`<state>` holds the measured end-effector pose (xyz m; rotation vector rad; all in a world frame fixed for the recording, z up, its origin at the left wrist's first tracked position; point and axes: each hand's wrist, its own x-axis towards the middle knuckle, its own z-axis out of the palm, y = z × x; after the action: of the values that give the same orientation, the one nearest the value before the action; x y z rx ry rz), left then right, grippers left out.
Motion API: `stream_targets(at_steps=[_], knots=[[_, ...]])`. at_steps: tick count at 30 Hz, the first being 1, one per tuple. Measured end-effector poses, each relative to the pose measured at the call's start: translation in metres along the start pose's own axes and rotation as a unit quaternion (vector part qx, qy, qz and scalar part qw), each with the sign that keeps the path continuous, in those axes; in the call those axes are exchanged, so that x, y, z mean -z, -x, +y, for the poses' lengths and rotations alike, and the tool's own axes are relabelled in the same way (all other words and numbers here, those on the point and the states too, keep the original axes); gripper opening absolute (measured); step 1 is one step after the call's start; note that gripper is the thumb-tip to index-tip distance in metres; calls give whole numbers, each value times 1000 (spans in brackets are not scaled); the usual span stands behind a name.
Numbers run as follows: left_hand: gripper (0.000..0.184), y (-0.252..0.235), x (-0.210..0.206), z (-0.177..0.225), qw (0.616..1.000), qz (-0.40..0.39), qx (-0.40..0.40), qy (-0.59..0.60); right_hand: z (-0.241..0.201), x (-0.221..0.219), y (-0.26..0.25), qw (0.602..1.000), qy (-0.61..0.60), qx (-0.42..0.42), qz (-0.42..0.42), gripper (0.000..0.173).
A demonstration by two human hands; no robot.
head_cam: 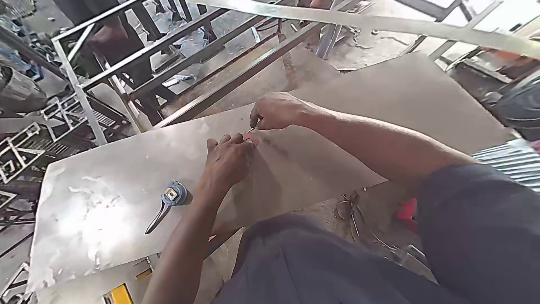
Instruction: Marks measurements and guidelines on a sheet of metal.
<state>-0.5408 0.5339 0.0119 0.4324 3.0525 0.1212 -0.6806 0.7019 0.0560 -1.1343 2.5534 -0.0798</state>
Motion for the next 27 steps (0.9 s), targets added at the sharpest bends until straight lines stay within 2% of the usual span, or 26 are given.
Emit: stream_targets(at_steps=[7,13,22,25,27], knots=[[35,1,0,7,1000,-23,20,1,-18,-5,9,999,31,-16,2,14],[25,2,1,11,999,-24,25,19,-32,-19,26,996,55,-69,28,10],[26,-1,4,8,998,-48,20,26,-70,-36,58,984,63,-157,52,15],[27,-1,5,8,998,-50,17,22,-68,-39,65,986,29,-156,48,17],[29,-2,9,5,998,-55,11,18,-62,-37,76,983,-44,-161,79,23]])
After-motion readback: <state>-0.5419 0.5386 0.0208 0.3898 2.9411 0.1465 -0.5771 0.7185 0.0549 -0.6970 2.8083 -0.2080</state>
